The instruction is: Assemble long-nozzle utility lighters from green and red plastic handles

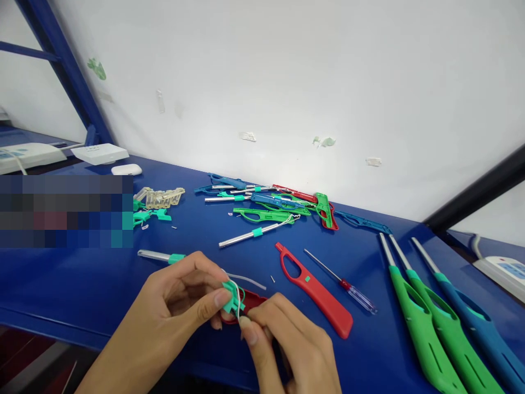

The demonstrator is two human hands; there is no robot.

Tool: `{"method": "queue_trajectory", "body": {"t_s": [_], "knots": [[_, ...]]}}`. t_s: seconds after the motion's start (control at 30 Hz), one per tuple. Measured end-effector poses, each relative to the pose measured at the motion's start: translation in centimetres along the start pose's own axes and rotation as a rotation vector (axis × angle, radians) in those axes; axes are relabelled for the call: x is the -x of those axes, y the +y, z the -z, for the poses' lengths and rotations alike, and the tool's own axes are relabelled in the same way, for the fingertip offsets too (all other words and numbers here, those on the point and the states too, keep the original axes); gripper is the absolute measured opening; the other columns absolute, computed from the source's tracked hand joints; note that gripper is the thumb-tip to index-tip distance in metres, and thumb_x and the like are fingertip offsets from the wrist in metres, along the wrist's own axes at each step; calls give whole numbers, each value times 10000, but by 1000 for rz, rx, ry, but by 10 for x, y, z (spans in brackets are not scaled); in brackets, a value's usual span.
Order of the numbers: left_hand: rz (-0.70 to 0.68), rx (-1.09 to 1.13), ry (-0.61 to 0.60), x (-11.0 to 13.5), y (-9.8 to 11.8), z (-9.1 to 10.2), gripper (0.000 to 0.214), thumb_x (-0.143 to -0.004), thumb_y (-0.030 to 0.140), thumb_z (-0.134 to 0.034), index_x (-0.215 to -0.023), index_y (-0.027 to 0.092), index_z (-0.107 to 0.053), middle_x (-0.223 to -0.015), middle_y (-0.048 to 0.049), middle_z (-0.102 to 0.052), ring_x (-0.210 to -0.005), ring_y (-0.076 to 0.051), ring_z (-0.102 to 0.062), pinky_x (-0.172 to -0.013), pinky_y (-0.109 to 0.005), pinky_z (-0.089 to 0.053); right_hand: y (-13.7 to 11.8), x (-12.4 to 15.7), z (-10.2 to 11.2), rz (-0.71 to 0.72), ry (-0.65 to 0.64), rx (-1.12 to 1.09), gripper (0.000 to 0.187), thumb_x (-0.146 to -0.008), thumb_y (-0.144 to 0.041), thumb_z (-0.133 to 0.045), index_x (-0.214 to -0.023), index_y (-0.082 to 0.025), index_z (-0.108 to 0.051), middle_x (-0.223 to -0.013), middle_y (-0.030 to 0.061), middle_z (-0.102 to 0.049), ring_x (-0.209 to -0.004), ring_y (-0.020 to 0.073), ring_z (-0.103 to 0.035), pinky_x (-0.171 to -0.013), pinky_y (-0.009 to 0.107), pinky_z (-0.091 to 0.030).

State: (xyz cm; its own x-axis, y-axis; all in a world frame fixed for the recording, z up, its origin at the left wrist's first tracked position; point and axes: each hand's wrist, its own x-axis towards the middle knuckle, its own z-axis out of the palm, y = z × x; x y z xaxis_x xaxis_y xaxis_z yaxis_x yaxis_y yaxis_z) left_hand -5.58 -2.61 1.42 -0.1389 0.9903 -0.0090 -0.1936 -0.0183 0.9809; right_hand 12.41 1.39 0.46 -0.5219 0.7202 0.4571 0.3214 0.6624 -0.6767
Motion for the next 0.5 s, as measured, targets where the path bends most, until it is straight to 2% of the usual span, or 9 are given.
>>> {"method": "queue_trajectory", "body": {"t_s": [0.23,0.5], "knots": [[13,15,-50,-1,-5,6,174,-876,300,-812,-888,218,-659,-780,28,-752,-700,-129,-686,-669,-215,-530,7,-1,7,-12,-80,-32,259,-1035,-308,-572,-807,-254,-682,-648,-52,-596,-542,89,-562,-505,169,-430],[57,27,-71,0,-3,8,193,-870,262,-812,-859,214,-625,-754,33,-734,-702,-133,-673,-679,-227,-510,9,2,10,-31,-116,-39,302,-1030,-350,-584,-777,-238,-708,-649,-28,-613,-536,105,-572,-504,197,-427]]}}
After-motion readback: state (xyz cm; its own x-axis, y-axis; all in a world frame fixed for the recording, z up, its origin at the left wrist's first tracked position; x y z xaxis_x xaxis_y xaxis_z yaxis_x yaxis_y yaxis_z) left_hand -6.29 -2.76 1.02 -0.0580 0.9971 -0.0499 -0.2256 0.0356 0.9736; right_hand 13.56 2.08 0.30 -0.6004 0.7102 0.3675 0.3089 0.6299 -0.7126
